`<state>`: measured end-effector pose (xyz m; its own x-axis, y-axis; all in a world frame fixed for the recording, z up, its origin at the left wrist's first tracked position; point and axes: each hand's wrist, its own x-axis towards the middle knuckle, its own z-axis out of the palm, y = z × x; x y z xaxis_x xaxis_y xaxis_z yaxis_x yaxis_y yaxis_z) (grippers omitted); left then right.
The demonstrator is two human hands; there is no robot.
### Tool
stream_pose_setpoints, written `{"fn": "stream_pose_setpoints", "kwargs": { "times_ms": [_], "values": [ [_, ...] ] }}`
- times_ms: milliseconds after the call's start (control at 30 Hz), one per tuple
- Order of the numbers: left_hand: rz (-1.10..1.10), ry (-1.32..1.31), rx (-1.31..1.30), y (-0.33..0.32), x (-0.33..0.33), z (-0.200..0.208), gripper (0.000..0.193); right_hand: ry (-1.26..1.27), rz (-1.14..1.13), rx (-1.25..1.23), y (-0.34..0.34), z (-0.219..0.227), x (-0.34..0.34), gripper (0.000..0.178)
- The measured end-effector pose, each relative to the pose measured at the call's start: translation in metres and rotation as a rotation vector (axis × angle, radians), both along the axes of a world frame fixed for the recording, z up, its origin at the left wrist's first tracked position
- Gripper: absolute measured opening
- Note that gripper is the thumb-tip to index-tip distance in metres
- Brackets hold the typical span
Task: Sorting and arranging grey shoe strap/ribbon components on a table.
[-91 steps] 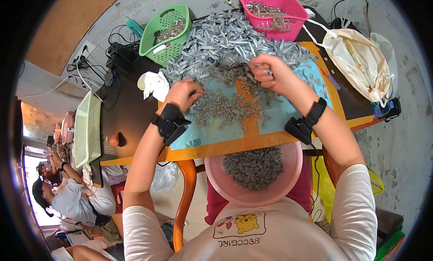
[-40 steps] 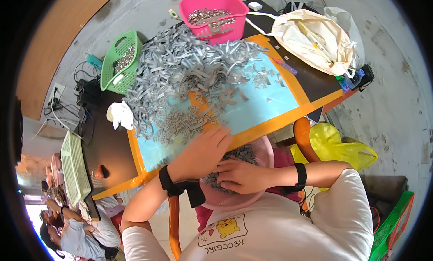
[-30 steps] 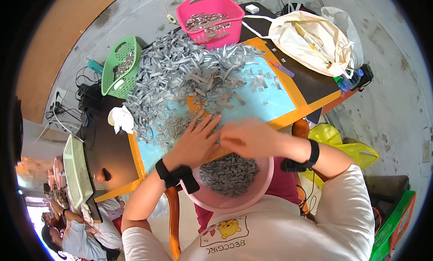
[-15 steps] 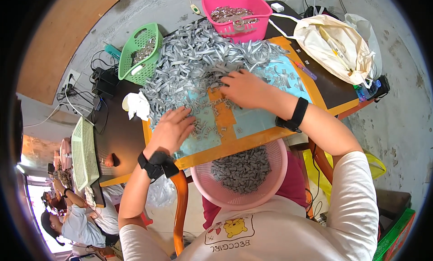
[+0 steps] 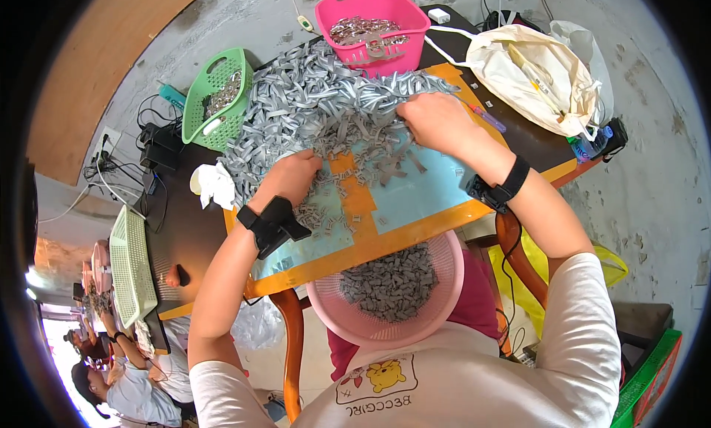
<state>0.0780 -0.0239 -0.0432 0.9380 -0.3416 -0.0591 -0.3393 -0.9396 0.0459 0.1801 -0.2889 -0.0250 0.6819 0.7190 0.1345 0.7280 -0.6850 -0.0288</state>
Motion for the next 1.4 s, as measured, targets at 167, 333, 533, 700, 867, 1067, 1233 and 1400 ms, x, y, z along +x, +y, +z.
{"fn": "stream_pose_setpoints", "kwargs": {
  "times_ms": [167, 333, 533, 700, 867, 1067, 1233, 1400],
  "values": [
    [0.057, 0.012, -0.020, 0.007, -0.001, -0.003, 0.022, 0.123, 0.098, 0.089, 0.022, -0.027, 0.006, 0.019],
    [0.102, 0.023, -0.158, 0.024, -0.006, -0.005, 0.024, 0.504, 0.275, 0.400, 0.045, -0.035, 0.000, 0.021],
    [0.104, -0.092, -0.453, 0.042, -0.012, -0.003, 0.028, 0.434, 0.306, 0.391, 0.041, -0.031, 0.007, 0.019],
    [0.283, 0.072, -0.678, 0.051, -0.017, 0.003, 0.017, 0.457, 0.355, 0.332, 0.053, -0.037, -0.013, 0.019],
    [0.337, 0.127, -1.113, 0.063, -0.024, 0.007, 0.015, 0.459, 0.394, 0.322, 0.058, -0.042, -0.015, 0.013],
    [0.332, -0.034, -0.706, 0.059, -0.028, 0.000, 0.014, 0.552, 0.357, 0.407, 0.058, -0.036, -0.010, 0.012],
    [-0.010, -0.193, -0.267, 0.046, -0.026, -0.007, 0.021, 0.623, 0.319, 0.497, 0.056, -0.027, -0.011, 0.014],
    [-0.010, -0.177, -0.207, 0.043, -0.020, -0.008, 0.021, 0.532, 0.519, 0.419, 0.065, -0.029, -0.029, 0.015]
  ]
}}
